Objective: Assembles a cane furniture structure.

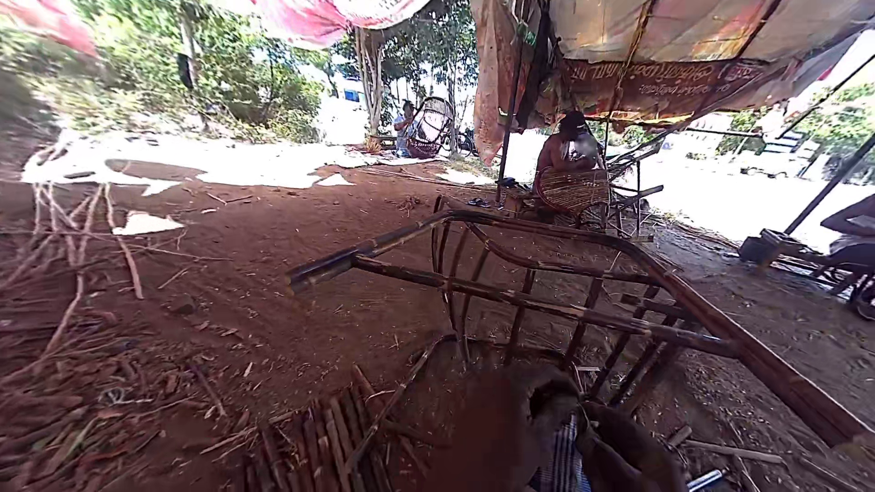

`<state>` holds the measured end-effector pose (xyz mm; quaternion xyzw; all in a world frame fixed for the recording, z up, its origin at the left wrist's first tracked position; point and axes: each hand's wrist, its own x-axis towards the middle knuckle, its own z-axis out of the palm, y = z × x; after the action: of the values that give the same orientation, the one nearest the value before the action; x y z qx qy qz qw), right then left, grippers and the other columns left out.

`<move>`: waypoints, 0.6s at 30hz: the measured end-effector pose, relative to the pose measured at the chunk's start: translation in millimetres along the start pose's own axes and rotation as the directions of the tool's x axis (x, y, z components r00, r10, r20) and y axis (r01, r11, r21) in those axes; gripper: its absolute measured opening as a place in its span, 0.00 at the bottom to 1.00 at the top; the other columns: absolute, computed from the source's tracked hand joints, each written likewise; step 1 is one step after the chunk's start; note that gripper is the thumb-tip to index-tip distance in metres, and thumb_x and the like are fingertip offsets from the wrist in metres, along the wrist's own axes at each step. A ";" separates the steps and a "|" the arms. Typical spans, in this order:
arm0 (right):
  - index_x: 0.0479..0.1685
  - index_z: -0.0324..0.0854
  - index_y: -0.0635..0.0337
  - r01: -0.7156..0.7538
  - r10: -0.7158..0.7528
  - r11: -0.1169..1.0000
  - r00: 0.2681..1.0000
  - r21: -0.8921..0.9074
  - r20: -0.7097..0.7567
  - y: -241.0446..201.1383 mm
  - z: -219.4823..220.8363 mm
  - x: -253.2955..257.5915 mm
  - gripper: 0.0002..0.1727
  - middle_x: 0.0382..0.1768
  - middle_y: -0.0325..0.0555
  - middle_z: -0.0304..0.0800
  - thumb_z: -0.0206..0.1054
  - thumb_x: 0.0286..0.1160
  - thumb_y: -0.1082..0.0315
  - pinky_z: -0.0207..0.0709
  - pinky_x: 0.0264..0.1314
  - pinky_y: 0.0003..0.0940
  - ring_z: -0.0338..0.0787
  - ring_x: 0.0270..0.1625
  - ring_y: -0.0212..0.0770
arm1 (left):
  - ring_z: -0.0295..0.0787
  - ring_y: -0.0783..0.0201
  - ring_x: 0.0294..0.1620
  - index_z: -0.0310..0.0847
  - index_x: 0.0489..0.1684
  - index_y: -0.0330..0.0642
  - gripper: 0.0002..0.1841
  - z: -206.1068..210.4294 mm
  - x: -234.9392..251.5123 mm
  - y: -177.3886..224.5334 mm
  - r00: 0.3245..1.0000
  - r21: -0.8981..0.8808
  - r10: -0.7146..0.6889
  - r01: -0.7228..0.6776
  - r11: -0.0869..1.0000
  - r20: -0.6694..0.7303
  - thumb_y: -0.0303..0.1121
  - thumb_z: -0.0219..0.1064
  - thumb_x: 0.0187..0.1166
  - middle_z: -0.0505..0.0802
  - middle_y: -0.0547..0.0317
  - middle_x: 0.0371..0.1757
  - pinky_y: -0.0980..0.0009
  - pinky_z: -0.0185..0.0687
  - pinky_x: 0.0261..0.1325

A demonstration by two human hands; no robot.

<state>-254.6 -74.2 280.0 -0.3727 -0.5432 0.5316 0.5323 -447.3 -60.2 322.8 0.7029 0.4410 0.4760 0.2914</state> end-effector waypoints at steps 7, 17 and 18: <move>0.56 0.88 0.36 0.220 -0.247 0.755 0.968 -0.617 0.043 -67.5 -161.1 -93.5 0.20 0.40 0.27 0.93 0.83 0.63 0.58 0.78 0.17 0.24 0.79 0.17 0.28 | 0.93 0.74 0.33 0.94 0.47 0.52 0.05 88.1 10.1 74.1 0.912 0.079 0.080 -0.121 0.989 0.403 0.33 0.71 0.82 0.96 0.71 0.37 0.74 0.94 0.39; 0.49 0.89 0.62 0.171 -0.138 0.931 0.983 -0.323 0.123 -18.6 -221.9 -86.5 0.08 0.33 0.40 0.91 0.74 0.76 0.71 0.77 0.19 0.22 0.82 0.21 0.28 | 0.94 0.65 0.32 0.95 0.43 0.51 0.07 97.6 78.4 63.4 0.585 0.269 -0.118 -0.178 0.946 0.802 0.29 0.72 0.76 0.97 0.62 0.36 0.71 0.93 0.36; 0.50 0.89 0.63 0.130 -0.104 0.952 0.989 -0.278 0.106 -1.8 -221.1 -76.8 0.08 0.33 0.41 0.91 0.73 0.77 0.71 0.76 0.18 0.22 0.81 0.20 0.28 | 0.93 0.66 0.31 0.95 0.41 0.51 0.06 97.0 85.4 50.5 0.571 0.274 -0.135 -0.164 0.948 0.810 0.30 0.73 0.75 0.97 0.63 0.35 0.72 0.91 0.34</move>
<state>-26.9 -109.1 238.6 -0.3881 -0.6586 0.4318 0.4787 -326.7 -4.9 363.2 0.8837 0.3206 0.0206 0.3404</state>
